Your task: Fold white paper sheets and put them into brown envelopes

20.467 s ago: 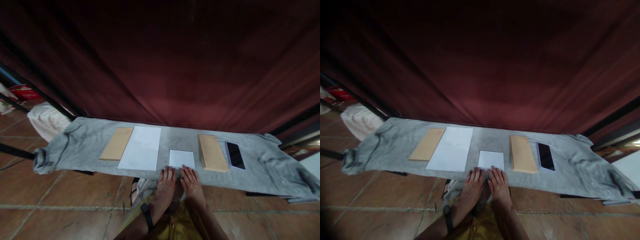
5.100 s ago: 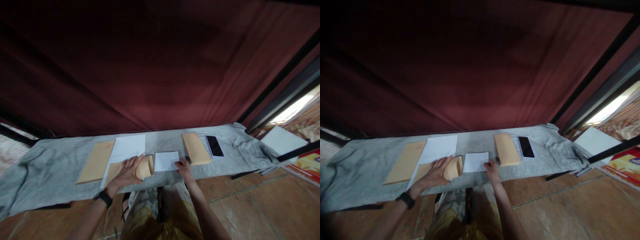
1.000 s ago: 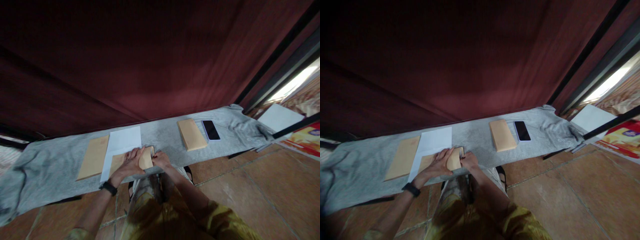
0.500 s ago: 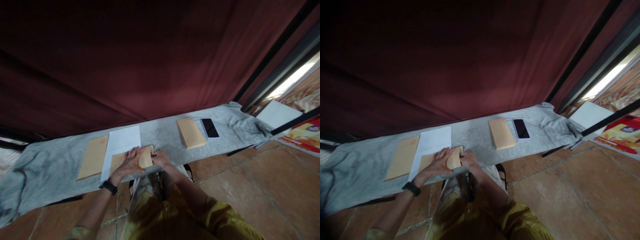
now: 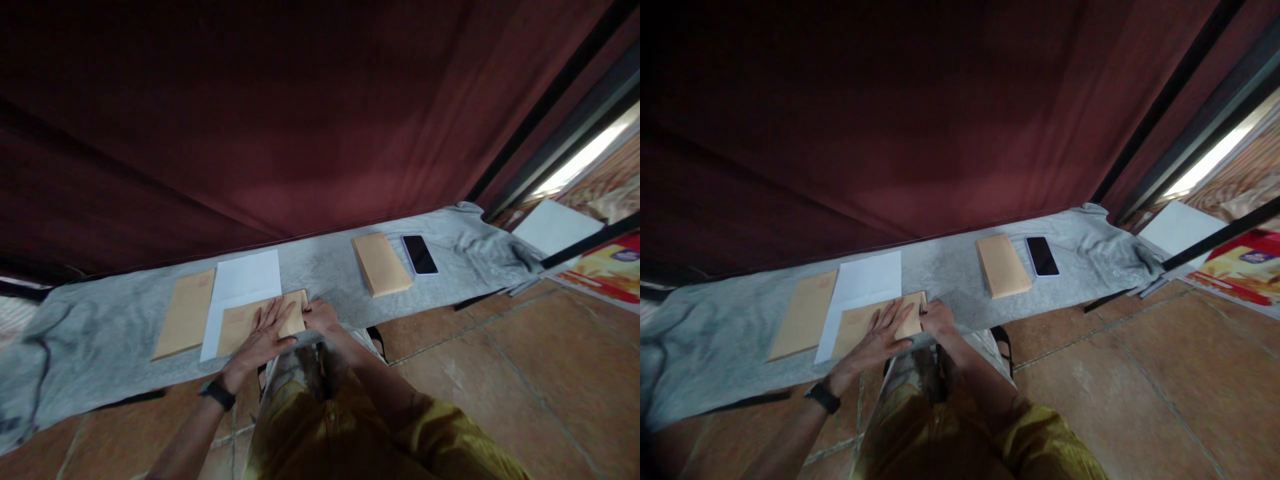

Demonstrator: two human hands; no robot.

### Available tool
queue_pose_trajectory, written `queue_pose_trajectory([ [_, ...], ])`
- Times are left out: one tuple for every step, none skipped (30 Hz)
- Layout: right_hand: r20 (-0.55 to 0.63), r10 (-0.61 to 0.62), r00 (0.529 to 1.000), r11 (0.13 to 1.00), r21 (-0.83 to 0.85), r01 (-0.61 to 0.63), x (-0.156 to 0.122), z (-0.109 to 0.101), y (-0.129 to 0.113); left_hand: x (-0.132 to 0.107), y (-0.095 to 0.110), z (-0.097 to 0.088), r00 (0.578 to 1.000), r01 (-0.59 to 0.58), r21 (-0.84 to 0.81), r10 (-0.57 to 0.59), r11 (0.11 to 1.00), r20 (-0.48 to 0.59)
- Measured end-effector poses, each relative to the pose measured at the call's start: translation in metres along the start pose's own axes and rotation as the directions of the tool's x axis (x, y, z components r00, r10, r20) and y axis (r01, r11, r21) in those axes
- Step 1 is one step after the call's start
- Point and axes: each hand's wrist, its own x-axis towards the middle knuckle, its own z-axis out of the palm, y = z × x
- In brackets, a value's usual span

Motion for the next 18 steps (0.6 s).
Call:
queue_pose_trajectory([
  [-0.021,0.024,0.999,0.999,-0.045,-0.025,-0.001,0.0,-0.001,-0.002,0.001,0.002,1.0,-0.009,0.005,0.009,1.0,-0.013],
  [-0.045,0.05,0.998,0.993,-0.102,-0.054,-0.001,0.0,-0.003,-0.003,0.002,0.003,1.0,-0.016,0.011,0.016,1.0,-0.024],
  [-0.064,0.068,0.996,0.984,-0.157,-0.078,-0.003,0.0,-0.005,-0.003,0.002,0.004,0.999,-0.021,0.017,0.022,1.0,-0.035],
  [-0.072,0.078,0.994,0.975,-0.202,-0.091,-0.004,-0.001,-0.007,-0.003,0.002,0.004,0.999,-0.024,0.023,0.025,0.999,-0.043],
  [-0.076,0.085,0.993,0.966,-0.239,-0.101,-0.005,-0.002,-0.01,-0.003,0.002,0.005,0.998,-0.025,0.028,0.027,0.999,-0.048],
  [-0.078,0.09,0.993,0.958,-0.265,-0.108,-0.007,-0.002,-0.012,-0.003,0.002,0.005,0.998,-0.024,0.032,0.026,0.999,-0.049],
  [-0.079,0.093,0.993,0.954,-0.277,-0.111,-0.008,-0.003,-0.014,-0.002,0.001,0.006,0.999,-0.023,0.034,0.025,0.999,-0.046],
  [-0.079,0.096,0.992,0.952,-0.285,-0.115,-0.01,-0.003,-0.017,-0.002,0.001,0.007,0.999,-0.022,0.037,0.023,0.999,-0.042],
  [-0.081,0.1,0.992,0.948,-0.295,-0.12,-0.011,-0.004,-0.019,-0.001,0.001,0.007,0.999,-0.02,0.039,0.022,0.999,-0.041],
  [-0.084,0.103,0.991,0.944,-0.306,-0.124,-0.012,-0.004,-0.02,-0.001,0.001,0.008,0.999,-0.019,0.043,0.021,0.999,-0.042],
  [-0.089,0.104,0.991,0.938,-0.322,-0.127,-0.013,-0.005,-0.022,-0.001,0.0,0.009,0.999,-0.018,0.048,0.02,0.999,-0.046],
  [-0.093,0.103,0.99,0.93,-0.343,-0.129,-0.013,-0.005,-0.024,-0.001,0.0,0.01,0.998,-0.018,0.052,0.021,0.998,-0.051],
  [-0.096,0.101,0.99,0.922,-0.365,-0.129,-0.014,-0.005,-0.025,-0.001,0.0,0.011,0.998,-0.018,0.057,0.022,0.998,-0.056],
  [-0.098,0.098,0.99,0.915,-0.384,-0.128,-0.015,-0.006,-0.026,-0.001,0.0,0.012,0.998,-0.018,0.06,0.021,0.998,-0.06],
  [-0.094,0.095,0.991,0.908,-0.399,-0.125,-0.015,-0.006,-0.026,-0.001,0.0,0.012,0.998,-0.018,0.062,0.022,0.998,-0.061],
  [-0.087,0.094,0.992,0.905,-0.408,-0.122,-0.016,-0.008,-0.027,-0.002,0.001,0.012,0.998,-0.018,0.064,0.022,0.998,-0.059],
  [-0.079,0.094,0.992,0.904,-0.41,-0.118,-0.016,-0.009,-0.026,-0.002,0.001,0.011,0.998,-0.018,0.065,0.022,0.998,-0.056],
  [-0.072,0.093,0.993,0.905,-0.409,-0.114,-0.015,-0.011,-0.026,-0.002,0.002,0.01,0.998,-0.018,0.067,0.022,0.998,-0.053],
])
